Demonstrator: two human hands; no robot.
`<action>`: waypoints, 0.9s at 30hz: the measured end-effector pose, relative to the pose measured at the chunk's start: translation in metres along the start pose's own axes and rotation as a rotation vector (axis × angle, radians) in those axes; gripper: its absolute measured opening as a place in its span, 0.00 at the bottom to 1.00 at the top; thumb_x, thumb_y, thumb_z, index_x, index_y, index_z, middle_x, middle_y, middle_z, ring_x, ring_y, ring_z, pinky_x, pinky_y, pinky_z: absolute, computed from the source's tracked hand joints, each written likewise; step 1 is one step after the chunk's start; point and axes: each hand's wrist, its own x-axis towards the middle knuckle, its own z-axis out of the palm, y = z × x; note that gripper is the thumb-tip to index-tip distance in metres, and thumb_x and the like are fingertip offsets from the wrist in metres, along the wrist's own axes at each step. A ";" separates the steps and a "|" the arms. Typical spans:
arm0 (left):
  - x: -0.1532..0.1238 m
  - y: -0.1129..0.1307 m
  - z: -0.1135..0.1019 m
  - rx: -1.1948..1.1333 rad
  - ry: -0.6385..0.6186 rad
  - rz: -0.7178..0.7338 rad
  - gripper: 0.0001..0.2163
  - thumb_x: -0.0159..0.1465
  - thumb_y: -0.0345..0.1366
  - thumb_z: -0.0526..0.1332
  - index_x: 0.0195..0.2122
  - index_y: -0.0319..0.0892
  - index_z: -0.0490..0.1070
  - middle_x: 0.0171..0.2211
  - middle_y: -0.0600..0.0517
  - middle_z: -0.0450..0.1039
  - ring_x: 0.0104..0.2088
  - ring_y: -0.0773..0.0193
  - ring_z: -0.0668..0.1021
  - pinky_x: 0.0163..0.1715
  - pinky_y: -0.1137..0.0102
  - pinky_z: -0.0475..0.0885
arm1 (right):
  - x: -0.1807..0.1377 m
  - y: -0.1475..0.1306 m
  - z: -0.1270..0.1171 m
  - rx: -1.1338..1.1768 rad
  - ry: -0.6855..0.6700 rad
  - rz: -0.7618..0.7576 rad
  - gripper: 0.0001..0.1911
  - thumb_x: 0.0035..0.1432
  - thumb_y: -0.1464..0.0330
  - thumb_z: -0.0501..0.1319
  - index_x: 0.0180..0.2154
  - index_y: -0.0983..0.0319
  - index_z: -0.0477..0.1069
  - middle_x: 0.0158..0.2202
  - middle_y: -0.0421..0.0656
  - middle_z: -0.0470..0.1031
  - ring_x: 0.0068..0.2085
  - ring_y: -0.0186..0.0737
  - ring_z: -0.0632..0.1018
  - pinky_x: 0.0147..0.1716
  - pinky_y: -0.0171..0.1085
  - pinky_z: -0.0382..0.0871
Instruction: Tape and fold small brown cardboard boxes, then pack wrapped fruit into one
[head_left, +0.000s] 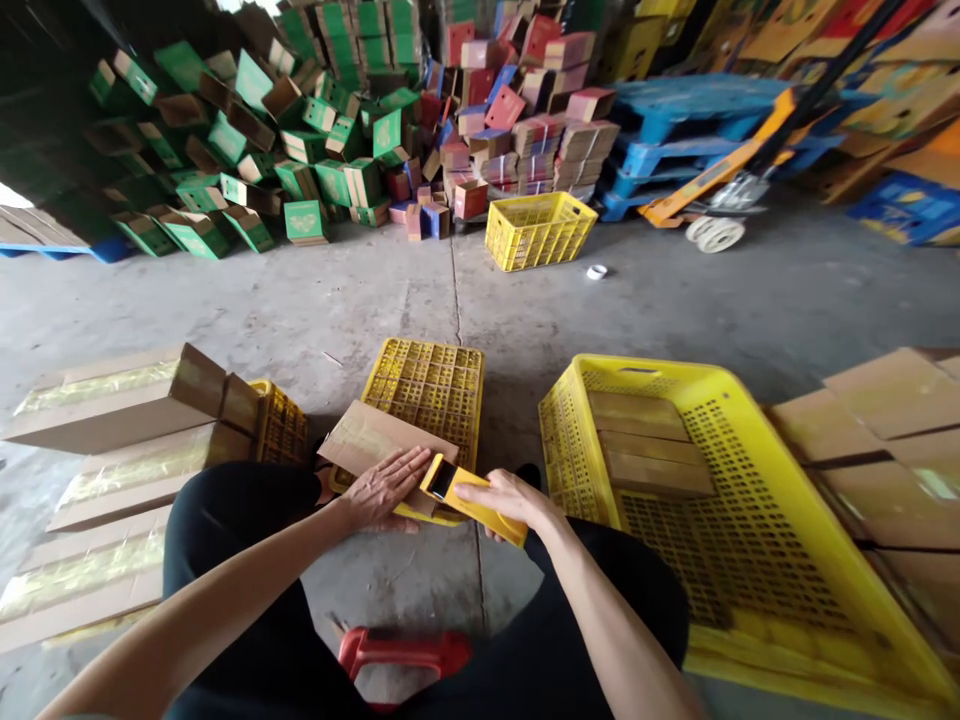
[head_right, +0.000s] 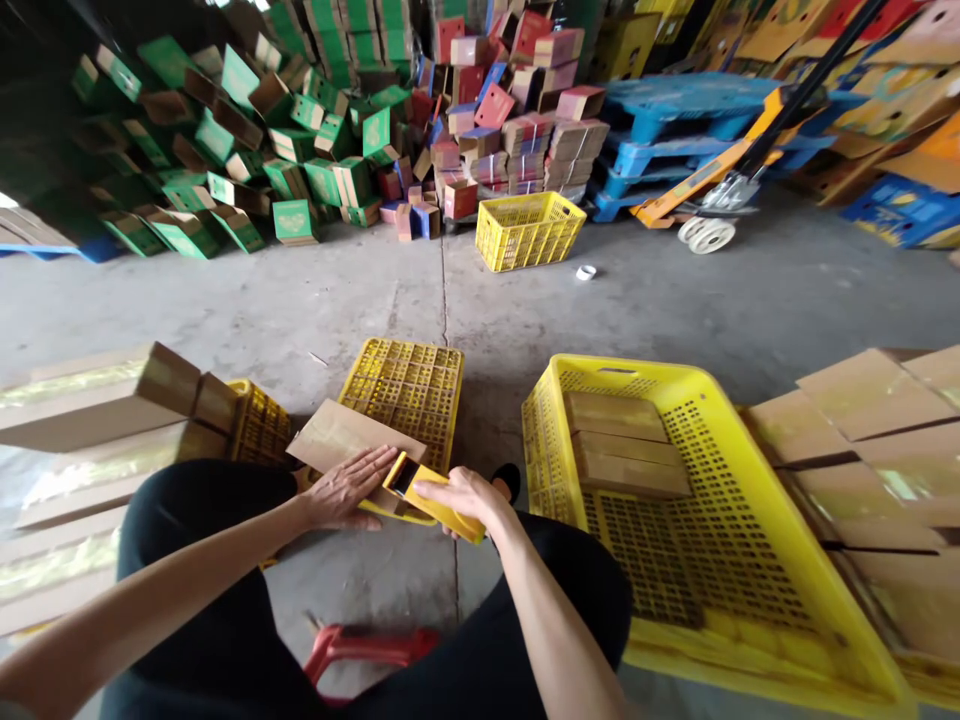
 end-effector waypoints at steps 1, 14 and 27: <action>0.002 0.001 0.001 -0.004 -0.007 0.013 0.54 0.68 0.69 0.53 0.78 0.37 0.27 0.77 0.34 0.42 0.76 0.40 0.51 0.73 0.47 0.52 | -0.001 0.000 0.001 0.005 0.003 -0.001 0.32 0.62 0.40 0.62 0.36 0.65 0.75 0.28 0.57 0.80 0.29 0.51 0.85 0.26 0.42 0.83; 0.009 0.004 0.007 0.043 -0.004 -0.001 0.50 0.70 0.67 0.50 0.79 0.37 0.29 0.77 0.36 0.45 0.76 0.45 0.54 0.74 0.51 0.52 | -0.008 0.015 -0.004 0.077 0.002 -0.028 0.29 0.64 0.41 0.61 0.36 0.62 0.74 0.27 0.54 0.80 0.26 0.49 0.84 0.22 0.39 0.81; 0.012 0.014 0.003 0.073 0.027 0.020 0.50 0.69 0.67 0.54 0.79 0.38 0.37 0.77 0.35 0.43 0.76 0.40 0.53 0.73 0.49 0.52 | -0.028 0.017 -0.008 0.052 0.041 0.010 0.26 0.66 0.46 0.63 0.40 0.65 0.73 0.29 0.57 0.81 0.29 0.52 0.85 0.25 0.41 0.81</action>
